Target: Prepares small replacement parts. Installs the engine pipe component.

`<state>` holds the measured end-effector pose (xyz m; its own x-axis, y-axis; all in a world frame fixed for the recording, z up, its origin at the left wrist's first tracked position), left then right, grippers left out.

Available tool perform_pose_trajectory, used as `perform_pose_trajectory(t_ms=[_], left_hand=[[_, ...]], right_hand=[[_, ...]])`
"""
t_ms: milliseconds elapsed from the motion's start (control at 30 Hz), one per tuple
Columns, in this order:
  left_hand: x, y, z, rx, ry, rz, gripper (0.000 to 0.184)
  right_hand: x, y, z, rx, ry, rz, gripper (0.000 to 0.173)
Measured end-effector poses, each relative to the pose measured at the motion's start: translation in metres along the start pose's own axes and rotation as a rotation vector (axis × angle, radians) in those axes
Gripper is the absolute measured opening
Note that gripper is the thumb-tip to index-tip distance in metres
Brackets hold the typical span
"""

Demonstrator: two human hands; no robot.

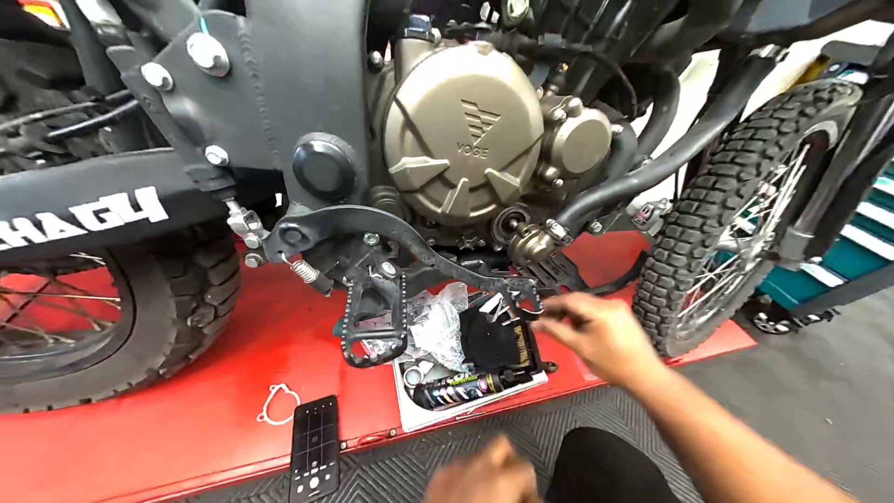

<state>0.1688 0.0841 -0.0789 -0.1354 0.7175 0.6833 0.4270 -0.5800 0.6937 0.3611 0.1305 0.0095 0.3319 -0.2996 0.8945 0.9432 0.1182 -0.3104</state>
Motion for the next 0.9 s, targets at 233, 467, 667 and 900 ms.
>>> perform_pose_trajectory(t_ms=[233, 467, 667, 900], left_hand=[[0.088, 0.015, 0.093, -0.049, 0.904, -0.15, 0.016], [0.076, 0.02, 0.127, -0.039, 1.061, -0.441, 0.018], [0.074, 0.015, 0.127, -0.079, 1.236, -0.34, 0.017], [0.065, 0.011, 0.119, -0.175, 1.327, -0.073, 0.011]], right_hand=[[0.08, -0.088, 0.053, 0.566, 0.32, -0.473, 0.012], [0.03, -0.083, 0.089, 0.589, 0.103, -0.735, 0.022], [0.023, -0.081, 0.094, 0.474, 0.123, -0.783, 0.023], [0.018, -0.079, 0.099, 0.482, 0.11, -0.813, 0.026]])
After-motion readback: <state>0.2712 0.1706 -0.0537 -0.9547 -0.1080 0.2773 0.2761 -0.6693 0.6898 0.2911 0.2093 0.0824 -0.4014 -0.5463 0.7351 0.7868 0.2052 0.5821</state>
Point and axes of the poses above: each hand's wrist, its own z-axis towards the middle knuckle, its own x-axis out of the back of the hand, y = z × x, the point moved 9 cm from there along z, towards the middle knuckle, and after that the axes turned 8 degrees about -y, right-handed, at the moved point
